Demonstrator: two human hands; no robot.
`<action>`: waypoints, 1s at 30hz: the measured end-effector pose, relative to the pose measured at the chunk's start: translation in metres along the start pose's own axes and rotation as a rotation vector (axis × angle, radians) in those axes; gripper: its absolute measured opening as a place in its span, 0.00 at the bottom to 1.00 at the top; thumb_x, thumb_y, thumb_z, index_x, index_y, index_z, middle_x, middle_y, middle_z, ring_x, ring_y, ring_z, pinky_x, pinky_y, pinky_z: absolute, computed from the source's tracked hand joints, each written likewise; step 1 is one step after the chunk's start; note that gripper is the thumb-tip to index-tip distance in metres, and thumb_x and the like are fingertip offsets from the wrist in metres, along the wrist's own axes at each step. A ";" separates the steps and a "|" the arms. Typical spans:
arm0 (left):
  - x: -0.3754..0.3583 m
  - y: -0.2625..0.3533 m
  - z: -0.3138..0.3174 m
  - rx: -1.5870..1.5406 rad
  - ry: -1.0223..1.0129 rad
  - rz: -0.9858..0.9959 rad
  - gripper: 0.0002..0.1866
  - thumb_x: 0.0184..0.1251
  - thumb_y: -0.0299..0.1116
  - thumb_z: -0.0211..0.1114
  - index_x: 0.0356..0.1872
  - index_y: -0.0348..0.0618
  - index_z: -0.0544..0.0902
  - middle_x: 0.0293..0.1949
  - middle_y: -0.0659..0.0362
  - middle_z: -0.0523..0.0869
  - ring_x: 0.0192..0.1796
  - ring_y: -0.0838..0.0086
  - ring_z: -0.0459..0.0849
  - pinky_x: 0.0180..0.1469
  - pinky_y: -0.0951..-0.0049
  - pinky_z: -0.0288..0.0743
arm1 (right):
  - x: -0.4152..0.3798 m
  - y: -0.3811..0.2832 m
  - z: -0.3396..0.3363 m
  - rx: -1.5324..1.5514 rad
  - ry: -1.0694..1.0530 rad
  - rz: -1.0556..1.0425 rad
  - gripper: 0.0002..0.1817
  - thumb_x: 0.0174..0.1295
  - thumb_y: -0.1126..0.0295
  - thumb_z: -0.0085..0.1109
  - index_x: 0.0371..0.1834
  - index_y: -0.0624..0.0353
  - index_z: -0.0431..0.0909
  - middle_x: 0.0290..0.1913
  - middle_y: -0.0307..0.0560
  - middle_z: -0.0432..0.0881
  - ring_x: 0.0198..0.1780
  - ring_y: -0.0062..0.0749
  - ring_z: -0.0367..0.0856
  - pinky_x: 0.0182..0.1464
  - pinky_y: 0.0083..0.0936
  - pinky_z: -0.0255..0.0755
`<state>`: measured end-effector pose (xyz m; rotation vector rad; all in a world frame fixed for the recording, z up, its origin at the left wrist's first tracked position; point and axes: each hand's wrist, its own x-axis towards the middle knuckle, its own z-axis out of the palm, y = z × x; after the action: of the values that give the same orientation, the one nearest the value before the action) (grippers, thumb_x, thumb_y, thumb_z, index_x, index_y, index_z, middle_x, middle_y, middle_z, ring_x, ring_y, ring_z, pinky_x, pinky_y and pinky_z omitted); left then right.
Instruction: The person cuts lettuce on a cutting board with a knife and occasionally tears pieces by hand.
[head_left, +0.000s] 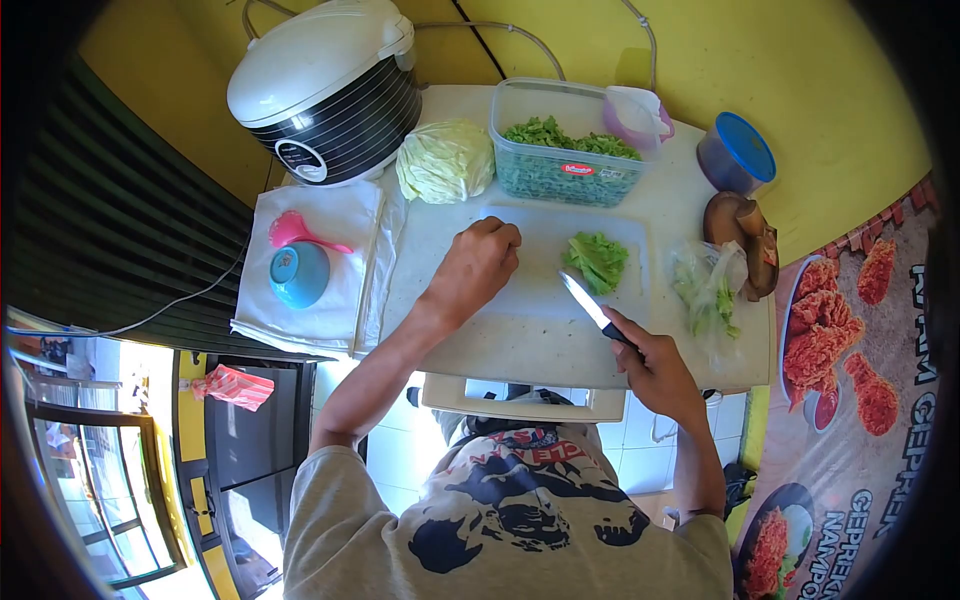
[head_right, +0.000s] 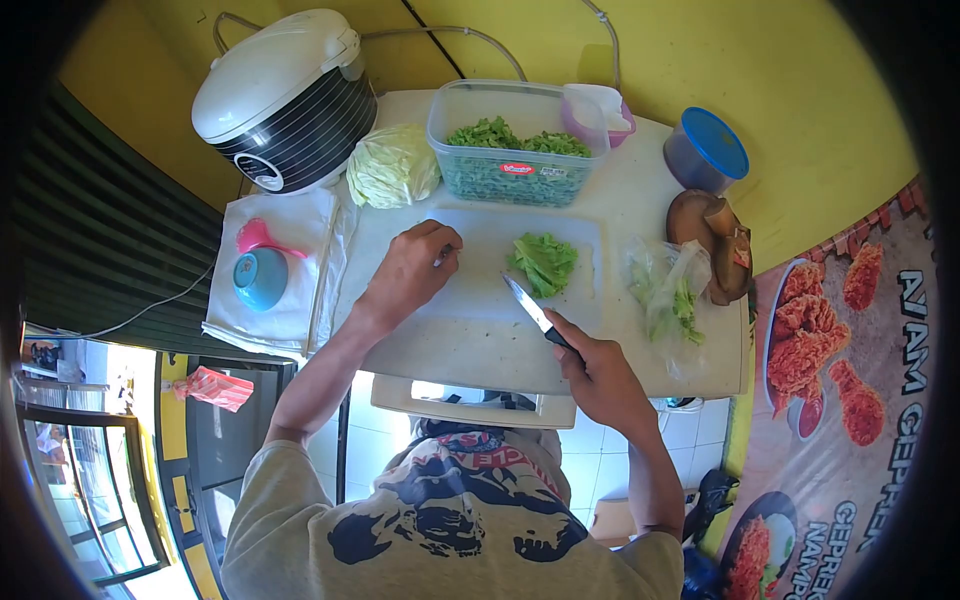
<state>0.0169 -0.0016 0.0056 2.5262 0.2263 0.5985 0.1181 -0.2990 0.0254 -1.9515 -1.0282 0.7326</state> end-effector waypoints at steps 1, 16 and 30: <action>0.006 0.001 -0.005 -0.025 0.001 0.010 0.07 0.64 0.19 0.69 0.42 0.35 0.87 0.43 0.49 0.88 0.40 0.57 0.91 0.46 0.62 0.86 | -0.001 -0.003 -0.002 -0.005 -0.003 0.015 0.30 0.75 0.77 0.54 0.81 0.51 0.69 0.23 0.48 0.72 0.25 0.29 0.66 0.35 0.27 0.70; 0.108 0.008 -0.035 0.262 0.509 0.337 0.12 0.67 0.20 0.70 0.49 0.42 0.90 0.51 0.55 0.91 0.56 0.60 0.87 0.61 0.60 0.76 | -0.012 -0.006 -0.009 0.015 0.053 0.086 0.30 0.77 0.77 0.51 0.82 0.54 0.67 0.26 0.44 0.74 0.27 0.26 0.70 0.36 0.26 0.71; 0.041 0.004 0.044 0.079 -0.154 0.357 0.13 0.68 0.25 0.71 0.52 0.50 0.91 0.54 0.60 0.89 0.62 0.66 0.83 0.66 0.59 0.71 | 0.000 -0.001 -0.015 0.086 0.329 0.090 0.13 0.84 0.68 0.49 0.62 0.64 0.75 0.33 0.38 0.77 0.26 0.13 0.71 0.28 0.16 0.69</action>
<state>0.0732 -0.0136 -0.0107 2.6950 -0.2681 0.5319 0.1296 -0.3046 0.0340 -1.9712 -0.7028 0.4732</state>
